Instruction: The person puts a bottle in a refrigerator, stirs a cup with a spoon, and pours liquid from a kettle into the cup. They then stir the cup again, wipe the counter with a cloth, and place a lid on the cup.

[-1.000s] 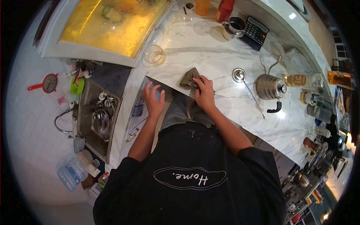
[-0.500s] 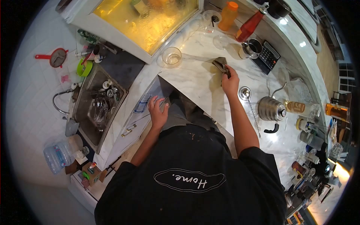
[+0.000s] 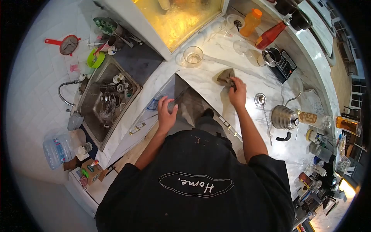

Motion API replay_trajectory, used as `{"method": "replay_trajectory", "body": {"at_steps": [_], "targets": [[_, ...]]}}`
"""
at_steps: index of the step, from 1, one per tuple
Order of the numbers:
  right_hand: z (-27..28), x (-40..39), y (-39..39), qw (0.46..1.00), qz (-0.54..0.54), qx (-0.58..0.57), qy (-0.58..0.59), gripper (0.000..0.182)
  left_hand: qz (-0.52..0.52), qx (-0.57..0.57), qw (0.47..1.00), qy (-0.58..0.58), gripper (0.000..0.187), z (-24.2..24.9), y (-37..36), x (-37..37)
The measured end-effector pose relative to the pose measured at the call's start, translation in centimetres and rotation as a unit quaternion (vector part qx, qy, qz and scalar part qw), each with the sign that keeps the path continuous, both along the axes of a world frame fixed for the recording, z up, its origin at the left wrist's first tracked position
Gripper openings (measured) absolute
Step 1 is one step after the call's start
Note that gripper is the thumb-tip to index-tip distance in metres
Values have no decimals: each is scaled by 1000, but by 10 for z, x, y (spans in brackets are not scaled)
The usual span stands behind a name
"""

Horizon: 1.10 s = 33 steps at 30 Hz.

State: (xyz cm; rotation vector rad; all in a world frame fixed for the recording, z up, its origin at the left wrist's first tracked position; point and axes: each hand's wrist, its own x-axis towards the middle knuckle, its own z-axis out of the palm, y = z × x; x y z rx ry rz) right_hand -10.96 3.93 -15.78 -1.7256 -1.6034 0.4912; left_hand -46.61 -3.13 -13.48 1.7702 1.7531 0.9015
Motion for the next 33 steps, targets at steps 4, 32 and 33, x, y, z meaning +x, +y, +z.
{"method": "replay_trajectory", "body": {"at_steps": [4,32,33], "targets": [[11,-46,-32,999,-20,-32,8,52,2,1,999,-33,34,13,-8,-33],[22,-460,-42,959,233,-14,-161,73,152,12,985,-81,32,37,-167,-349],[19,-460,-43,956,241,-16,-166,78,157,13,984,-81,33,37,-167,-350]]}}
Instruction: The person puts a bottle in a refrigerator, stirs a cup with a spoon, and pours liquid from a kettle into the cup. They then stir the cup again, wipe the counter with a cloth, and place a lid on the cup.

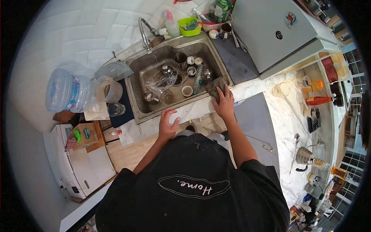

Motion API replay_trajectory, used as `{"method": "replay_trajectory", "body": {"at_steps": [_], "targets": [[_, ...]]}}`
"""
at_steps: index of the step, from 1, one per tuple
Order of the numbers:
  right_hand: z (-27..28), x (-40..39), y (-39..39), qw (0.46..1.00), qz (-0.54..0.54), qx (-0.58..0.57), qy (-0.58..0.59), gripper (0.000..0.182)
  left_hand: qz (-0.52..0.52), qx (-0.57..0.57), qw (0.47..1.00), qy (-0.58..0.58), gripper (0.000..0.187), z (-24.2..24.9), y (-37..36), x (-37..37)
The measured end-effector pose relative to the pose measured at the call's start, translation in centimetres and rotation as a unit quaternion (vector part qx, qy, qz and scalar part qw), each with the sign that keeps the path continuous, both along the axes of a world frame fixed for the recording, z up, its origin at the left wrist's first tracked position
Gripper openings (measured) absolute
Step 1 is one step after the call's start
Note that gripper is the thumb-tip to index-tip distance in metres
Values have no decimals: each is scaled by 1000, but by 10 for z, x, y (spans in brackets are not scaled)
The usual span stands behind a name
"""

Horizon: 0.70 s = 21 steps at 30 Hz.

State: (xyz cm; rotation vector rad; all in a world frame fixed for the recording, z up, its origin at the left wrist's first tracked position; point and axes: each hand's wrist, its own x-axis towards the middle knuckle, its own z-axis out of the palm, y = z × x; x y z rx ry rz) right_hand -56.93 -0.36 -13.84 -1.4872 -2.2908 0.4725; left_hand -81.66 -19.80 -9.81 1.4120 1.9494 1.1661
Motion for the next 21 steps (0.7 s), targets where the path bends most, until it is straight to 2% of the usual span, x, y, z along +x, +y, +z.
{"method": "replay_trajectory", "body": {"at_steps": [4,10,15,16,21], "targets": [[-2,5,-2,1000,4,25,7,77,-2,-2,1000,7,33,-3,1,-6],[9,25,-17,994,-72,55,62,75,-16,0,1000,4,33,3,10,-6],[2,83,-40,975,-165,54,137,64,-38,9,999,19,33,10,26,5],[5,96,-45,972,-185,60,130,57,-44,12,999,21,33,12,31,10],[9,165,-53,947,-275,55,155,48,-69,17,997,17,32,12,58,39]]}}
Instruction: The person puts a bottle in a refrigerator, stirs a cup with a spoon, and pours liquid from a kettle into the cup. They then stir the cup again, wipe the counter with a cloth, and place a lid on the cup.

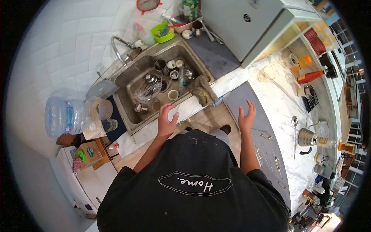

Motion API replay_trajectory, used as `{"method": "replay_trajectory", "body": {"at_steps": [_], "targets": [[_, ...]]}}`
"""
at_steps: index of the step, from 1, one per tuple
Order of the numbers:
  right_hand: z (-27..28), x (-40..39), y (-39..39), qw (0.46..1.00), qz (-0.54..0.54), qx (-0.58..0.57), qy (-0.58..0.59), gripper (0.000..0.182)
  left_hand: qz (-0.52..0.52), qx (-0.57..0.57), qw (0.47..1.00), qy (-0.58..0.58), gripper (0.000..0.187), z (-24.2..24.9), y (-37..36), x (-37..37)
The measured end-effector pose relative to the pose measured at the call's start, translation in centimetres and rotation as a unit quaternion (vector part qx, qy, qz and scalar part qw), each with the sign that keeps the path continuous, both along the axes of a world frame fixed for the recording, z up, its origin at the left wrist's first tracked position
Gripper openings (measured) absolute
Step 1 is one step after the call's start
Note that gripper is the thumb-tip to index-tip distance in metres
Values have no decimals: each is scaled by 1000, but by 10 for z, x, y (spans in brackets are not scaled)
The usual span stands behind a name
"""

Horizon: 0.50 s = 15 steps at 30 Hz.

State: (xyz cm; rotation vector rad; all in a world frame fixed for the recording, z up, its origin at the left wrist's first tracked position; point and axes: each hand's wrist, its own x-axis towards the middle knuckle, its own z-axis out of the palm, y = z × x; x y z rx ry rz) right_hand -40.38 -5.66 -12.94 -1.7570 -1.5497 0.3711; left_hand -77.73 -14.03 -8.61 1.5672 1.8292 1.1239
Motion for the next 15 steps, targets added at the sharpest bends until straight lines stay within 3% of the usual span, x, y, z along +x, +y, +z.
{"method": "replay_trajectory", "body": {"at_steps": [9,15], "targets": [[38,103,26,994,-99,23,47,34,-119,34,992,1,33,12,68,109],[50,170,27,991,-95,19,93,31,-173,-5,985,-16,40,4,120,200]]}}
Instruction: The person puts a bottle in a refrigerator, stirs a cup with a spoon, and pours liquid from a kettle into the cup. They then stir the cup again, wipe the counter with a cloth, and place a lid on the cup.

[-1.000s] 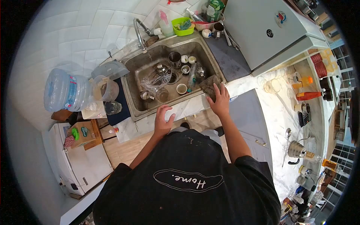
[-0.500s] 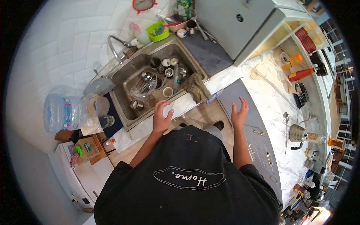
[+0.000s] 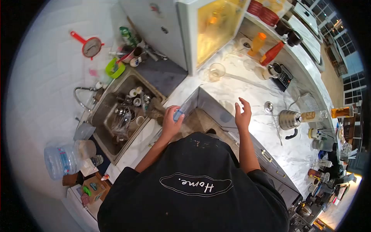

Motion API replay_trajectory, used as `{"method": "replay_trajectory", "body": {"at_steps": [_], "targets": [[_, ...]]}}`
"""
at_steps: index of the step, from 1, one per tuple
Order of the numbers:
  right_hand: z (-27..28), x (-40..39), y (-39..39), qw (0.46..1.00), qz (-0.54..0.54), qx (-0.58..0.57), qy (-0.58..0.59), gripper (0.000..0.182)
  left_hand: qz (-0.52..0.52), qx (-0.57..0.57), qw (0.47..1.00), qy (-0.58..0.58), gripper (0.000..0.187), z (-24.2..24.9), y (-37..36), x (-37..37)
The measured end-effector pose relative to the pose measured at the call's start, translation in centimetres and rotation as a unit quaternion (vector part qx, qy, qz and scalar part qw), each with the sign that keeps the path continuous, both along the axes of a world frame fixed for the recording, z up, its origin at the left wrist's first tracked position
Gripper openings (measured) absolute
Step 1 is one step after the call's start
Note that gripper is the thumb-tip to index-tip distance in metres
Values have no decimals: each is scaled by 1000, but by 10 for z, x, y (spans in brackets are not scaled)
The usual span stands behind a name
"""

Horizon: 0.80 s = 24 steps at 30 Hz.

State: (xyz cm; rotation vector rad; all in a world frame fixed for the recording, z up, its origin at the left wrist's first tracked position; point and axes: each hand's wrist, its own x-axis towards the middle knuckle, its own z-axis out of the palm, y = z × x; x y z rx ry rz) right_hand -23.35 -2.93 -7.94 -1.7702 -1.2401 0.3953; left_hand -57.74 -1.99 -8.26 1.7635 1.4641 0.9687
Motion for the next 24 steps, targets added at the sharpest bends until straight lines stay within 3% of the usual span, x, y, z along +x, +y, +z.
{"method": "replay_trajectory", "body": {"at_steps": [5,6,12,16,19,24], "targets": [[-11,54,-15,1000,9,-18,12,32,-55,-36,998,8,61,-9,61,83],[-14,63,-16,1000,11,-23,2,32,-71,-44,996,6,75,-19,81,97],[-14,97,-18,998,-21,-25,48,34,-53,-28,998,1,108,-11,158,171],[-13,109,-17,995,-59,-19,75,36,-110,95,987,69,115,-18,196,187],[-10,118,-18,992,-89,-27,85,39,-129,17,990,52,115,-22,207,198],[-8,133,-11,983,-147,-48,102,41,-193,31,980,38,115,-24,207,226]]}}
